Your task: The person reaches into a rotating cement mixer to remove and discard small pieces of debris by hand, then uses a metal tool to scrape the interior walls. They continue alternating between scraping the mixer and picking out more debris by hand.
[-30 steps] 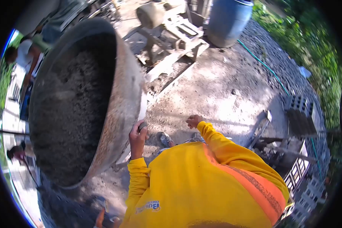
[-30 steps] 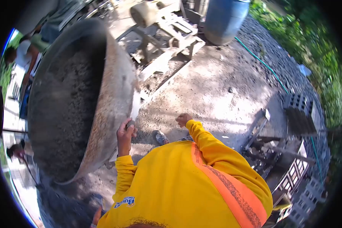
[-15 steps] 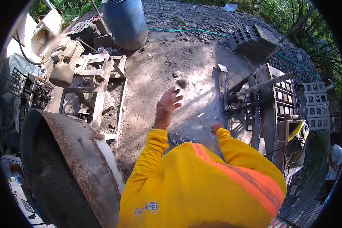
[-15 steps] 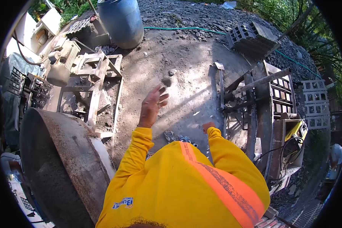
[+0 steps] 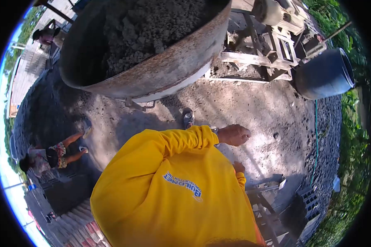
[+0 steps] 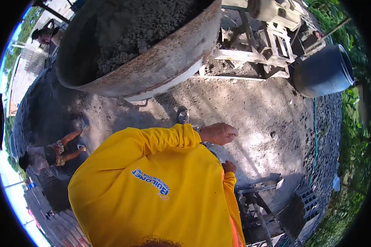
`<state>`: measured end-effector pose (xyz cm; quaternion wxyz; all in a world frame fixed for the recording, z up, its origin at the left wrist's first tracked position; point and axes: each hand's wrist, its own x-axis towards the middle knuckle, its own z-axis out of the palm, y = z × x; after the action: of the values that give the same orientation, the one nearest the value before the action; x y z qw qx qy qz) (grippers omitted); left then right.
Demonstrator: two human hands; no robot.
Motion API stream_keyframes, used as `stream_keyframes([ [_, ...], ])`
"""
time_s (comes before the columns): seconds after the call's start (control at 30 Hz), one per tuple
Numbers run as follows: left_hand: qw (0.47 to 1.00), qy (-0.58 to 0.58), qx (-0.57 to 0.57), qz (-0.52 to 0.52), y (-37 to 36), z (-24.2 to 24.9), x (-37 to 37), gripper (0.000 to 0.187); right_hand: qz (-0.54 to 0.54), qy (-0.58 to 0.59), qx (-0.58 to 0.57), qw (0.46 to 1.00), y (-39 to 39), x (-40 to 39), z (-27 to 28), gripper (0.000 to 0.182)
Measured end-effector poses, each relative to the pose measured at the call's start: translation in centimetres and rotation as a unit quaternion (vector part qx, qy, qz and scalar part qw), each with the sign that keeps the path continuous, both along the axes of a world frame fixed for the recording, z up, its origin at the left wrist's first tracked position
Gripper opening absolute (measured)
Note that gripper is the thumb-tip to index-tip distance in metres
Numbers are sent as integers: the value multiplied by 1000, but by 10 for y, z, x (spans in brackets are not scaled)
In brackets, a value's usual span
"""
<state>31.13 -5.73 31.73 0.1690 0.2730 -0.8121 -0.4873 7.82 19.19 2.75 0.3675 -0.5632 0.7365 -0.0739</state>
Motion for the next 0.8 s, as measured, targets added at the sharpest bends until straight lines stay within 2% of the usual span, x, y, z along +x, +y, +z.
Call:
stream_keyframes([
  [0.03,998,-8,6,66,-17,9,36,26,77,41,-34,996,-10,-4,-6,26],
  [0.07,991,22,-24,131,-31,16,73,26,234,138,-94,958,-23,-12,-11,26],
  [0.1,976,43,-68,200,-41,18,107,25,101,41,-25,994,-49,-5,2,27],
  [0.13,961,53,-53,268,-46,36,143,26,-41,-52,51,996,-77,4,22,29],
  [0.17,950,64,-21,304,-48,56,178,24,-185,-138,128,965,-105,13,43,30],
  [0.2,932,97,-11,348,-49,69,208,25,-325,-214,202,899,-133,21,62,32],
  [0.23,905,119,-38,406,-47,79,235,27,-331,-245,155,898,-159,25,77,33],
  [0.3,854,126,-22,504,-36,114,287,25,-299,-251,88,916,-229,37,103,29],
  [0.37,787,175,-62,588,-27,135,327,25,-232,-252,-9,939,-305,64,152,26],
  [0.47,705,151,-182,669,-24,156,388,24,-112,-227,-202,946,-400,142,272,33],
  [0.53,656,121,-238,706,-27,165,427,24,-33,-189,-320,928,-445,195,343,30],
  [0.6,617,111,-271,731,-35,171,463,24,-5,-253,-418,872,-477,243,383,23],
  [0.67,594,68,-288,748,-43,174,499,24,91,-201,-489,844,-498,285,424,19],
  [0.73,576,35,-307,757,-52,175,531,25,112,-233,-505,824,-511,330,446,18],
  [0.8,563,15,-325,760,-62,173,557,25,129,-268,-498,814,-524,362,446,15],
])
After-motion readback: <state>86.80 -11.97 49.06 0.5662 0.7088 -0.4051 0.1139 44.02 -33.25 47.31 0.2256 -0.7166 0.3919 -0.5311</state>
